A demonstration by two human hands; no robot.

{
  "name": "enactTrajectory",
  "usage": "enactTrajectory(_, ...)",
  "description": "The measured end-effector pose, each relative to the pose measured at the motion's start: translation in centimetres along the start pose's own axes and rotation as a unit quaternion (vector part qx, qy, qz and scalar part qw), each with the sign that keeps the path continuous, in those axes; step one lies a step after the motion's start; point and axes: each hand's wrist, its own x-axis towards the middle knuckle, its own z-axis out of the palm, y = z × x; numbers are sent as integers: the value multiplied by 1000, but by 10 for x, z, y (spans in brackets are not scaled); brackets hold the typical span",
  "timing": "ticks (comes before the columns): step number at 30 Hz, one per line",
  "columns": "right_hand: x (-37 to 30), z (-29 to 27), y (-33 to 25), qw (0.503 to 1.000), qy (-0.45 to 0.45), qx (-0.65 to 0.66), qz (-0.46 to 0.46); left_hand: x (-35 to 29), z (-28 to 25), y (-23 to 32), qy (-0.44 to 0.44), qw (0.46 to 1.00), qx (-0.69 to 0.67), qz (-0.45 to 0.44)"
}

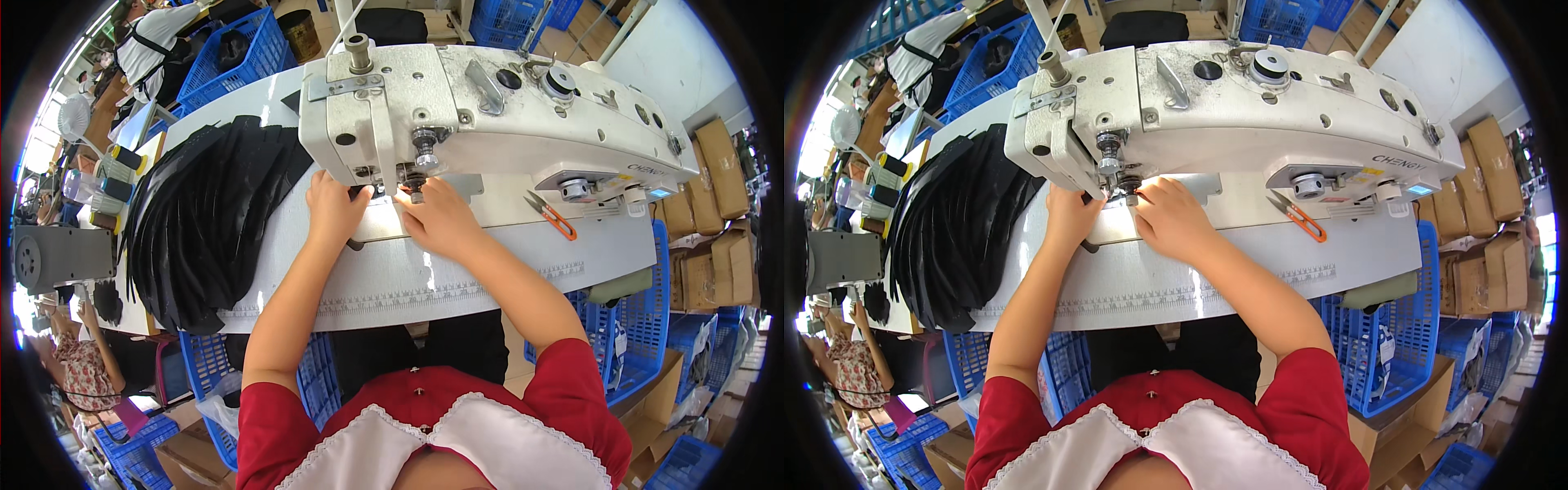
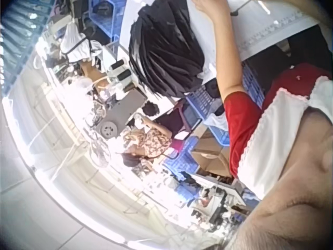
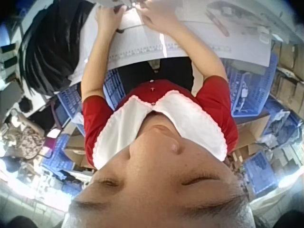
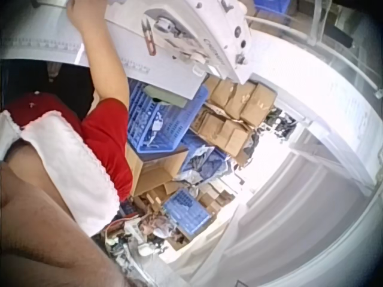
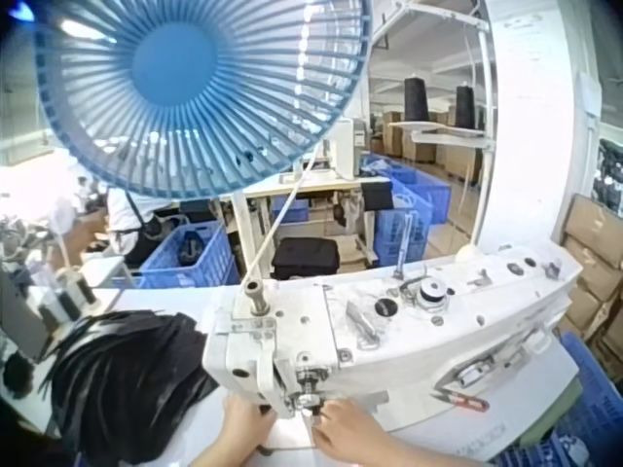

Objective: The person sews pieces of fabric using a sewing machine and places the stitched pieces into a basket.

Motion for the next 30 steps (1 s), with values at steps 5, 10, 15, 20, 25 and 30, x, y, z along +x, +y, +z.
enactTrajectory(5, 2, 0, 1, 1000, -9, 10, 13, 6, 5, -2, 20, 1000, -9, -8)
enactTrajectory(10, 3, 3, 2, 1000, -5, 3, 24, 11, 10, -5, 44, 999, -10, 2)
enactTrajectory(15, 1, 3, 3, 999, -20, 0, 28, 11, 10, -5, 49, 999, -19, 1)
enactTrajectory(20, 3, 2, 3, 999, -33, -9, 32, 12, 11, -8, 37, 999, -5, -2)
enactTrajectory(25, 3, 1, 4, 999, -35, -8, 31, 13, 12, -9, 27, 1000, 0, -9)
enactTrajectory(30, 1, 3, 5, 998, -47, -12, 35, 11, 12, -9, 32, 999, -24, -3)
